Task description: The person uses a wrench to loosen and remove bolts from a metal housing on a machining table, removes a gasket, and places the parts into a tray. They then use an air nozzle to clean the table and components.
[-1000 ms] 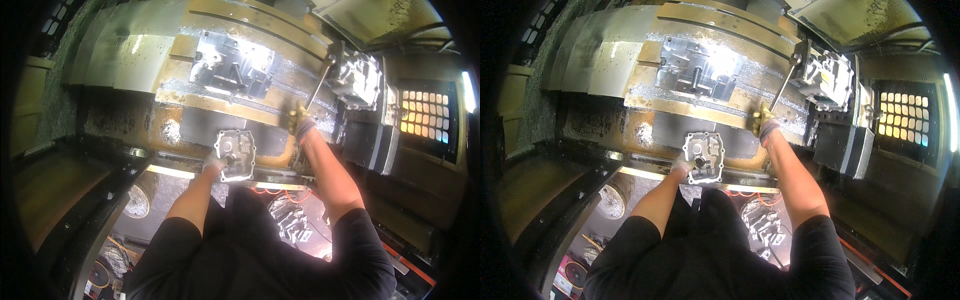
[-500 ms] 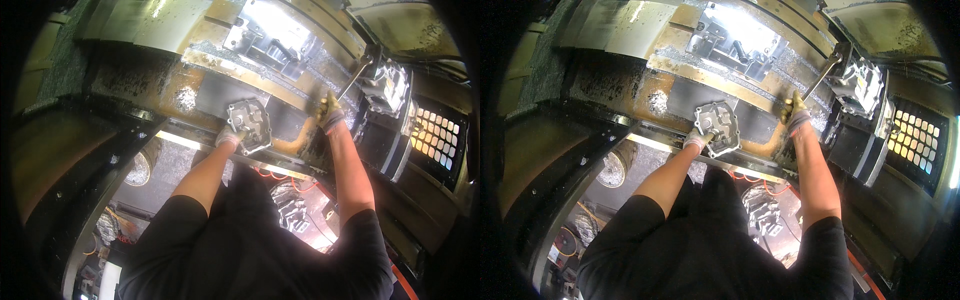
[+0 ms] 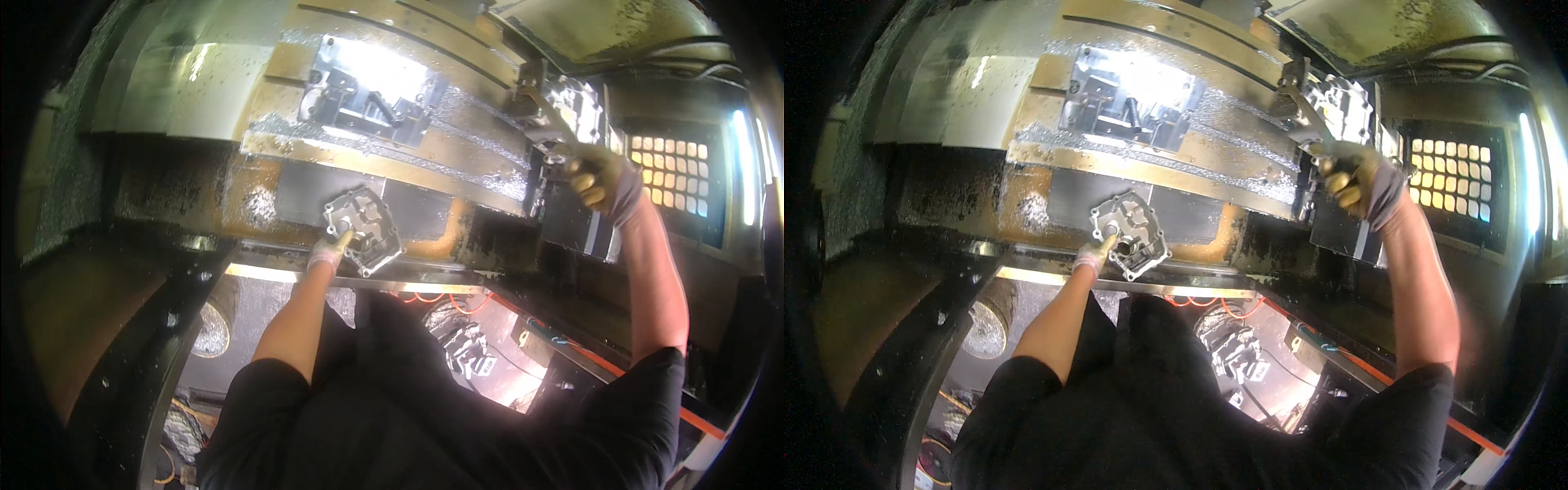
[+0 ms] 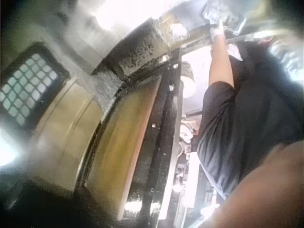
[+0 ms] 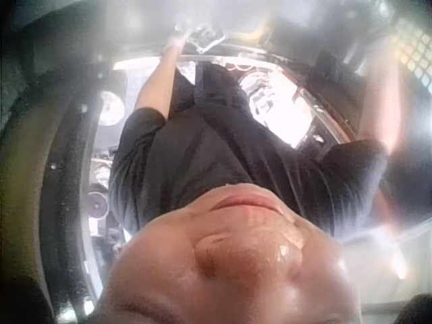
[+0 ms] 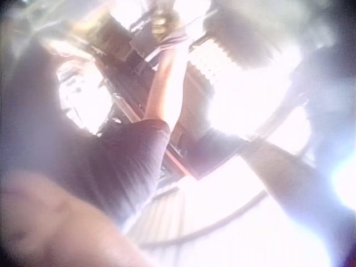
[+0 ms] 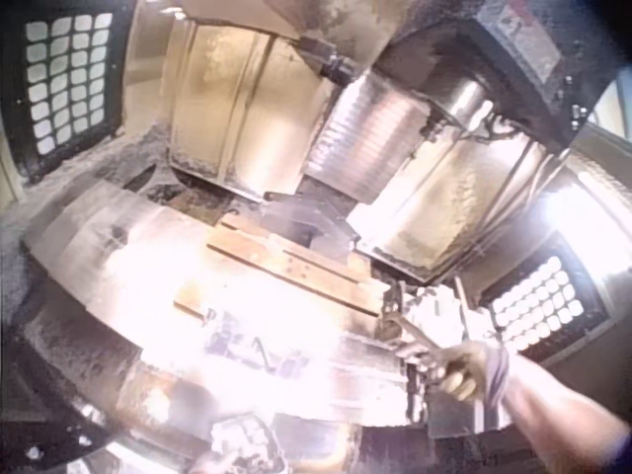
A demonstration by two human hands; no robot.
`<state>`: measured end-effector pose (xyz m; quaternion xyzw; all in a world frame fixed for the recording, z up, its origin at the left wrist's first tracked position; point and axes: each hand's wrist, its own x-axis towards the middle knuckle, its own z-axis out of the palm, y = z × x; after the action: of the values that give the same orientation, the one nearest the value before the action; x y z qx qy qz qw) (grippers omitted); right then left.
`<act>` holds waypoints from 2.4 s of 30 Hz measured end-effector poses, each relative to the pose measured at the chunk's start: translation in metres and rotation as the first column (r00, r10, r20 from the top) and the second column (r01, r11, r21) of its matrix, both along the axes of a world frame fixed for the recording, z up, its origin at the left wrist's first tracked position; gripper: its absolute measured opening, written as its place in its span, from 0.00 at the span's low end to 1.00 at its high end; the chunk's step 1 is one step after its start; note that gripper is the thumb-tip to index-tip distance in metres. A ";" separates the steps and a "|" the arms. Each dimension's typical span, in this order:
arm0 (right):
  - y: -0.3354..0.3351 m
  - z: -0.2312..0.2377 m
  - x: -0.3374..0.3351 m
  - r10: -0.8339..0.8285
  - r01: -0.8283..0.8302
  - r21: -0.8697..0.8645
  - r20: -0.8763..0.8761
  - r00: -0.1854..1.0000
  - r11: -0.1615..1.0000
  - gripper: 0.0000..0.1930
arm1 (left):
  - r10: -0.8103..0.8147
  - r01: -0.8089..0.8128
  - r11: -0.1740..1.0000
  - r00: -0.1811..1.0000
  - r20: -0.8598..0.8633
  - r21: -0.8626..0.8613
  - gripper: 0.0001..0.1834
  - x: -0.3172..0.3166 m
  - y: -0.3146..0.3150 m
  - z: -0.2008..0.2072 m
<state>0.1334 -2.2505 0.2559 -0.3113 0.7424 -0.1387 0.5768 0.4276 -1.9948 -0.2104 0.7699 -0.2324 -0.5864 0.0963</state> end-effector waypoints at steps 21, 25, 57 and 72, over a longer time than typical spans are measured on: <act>0.009 -0.134 -0.031 -0.275 0.234 -0.744 0.071 0.959 0.626 0.14 | 0.197 -0.203 0.970 0.979 -0.059 -0.133 0.29 0.088 0.083 0.057; 0.080 -0.258 -0.043 -0.575 0.875 -0.170 0.694 0.432 0.452 0.15 | 0.276 -0.280 0.877 0.959 -0.068 -0.390 0.20 0.087 0.100 0.029; -0.050 -0.138 -0.244 -0.346 -0.730 -0.456 -0.885 0.312 0.508 0.28 | -0.314 0.179 0.891 0.906 -0.282 -0.417 0.64 -0.219 -0.434 0.262; -0.054 -0.142 -0.247 -0.422 -0.778 -0.408 -0.883 0.204 0.477 0.27 | -0.192 -0.158 0.634 0.916 -0.352 -0.757 0.24 -0.172 -0.358 0.237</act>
<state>-0.1134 -2.3048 0.1137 -0.6644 0.6870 -0.1707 -0.2397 0.2557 -2.3527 0.0261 0.5147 -0.4430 -0.5753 0.4559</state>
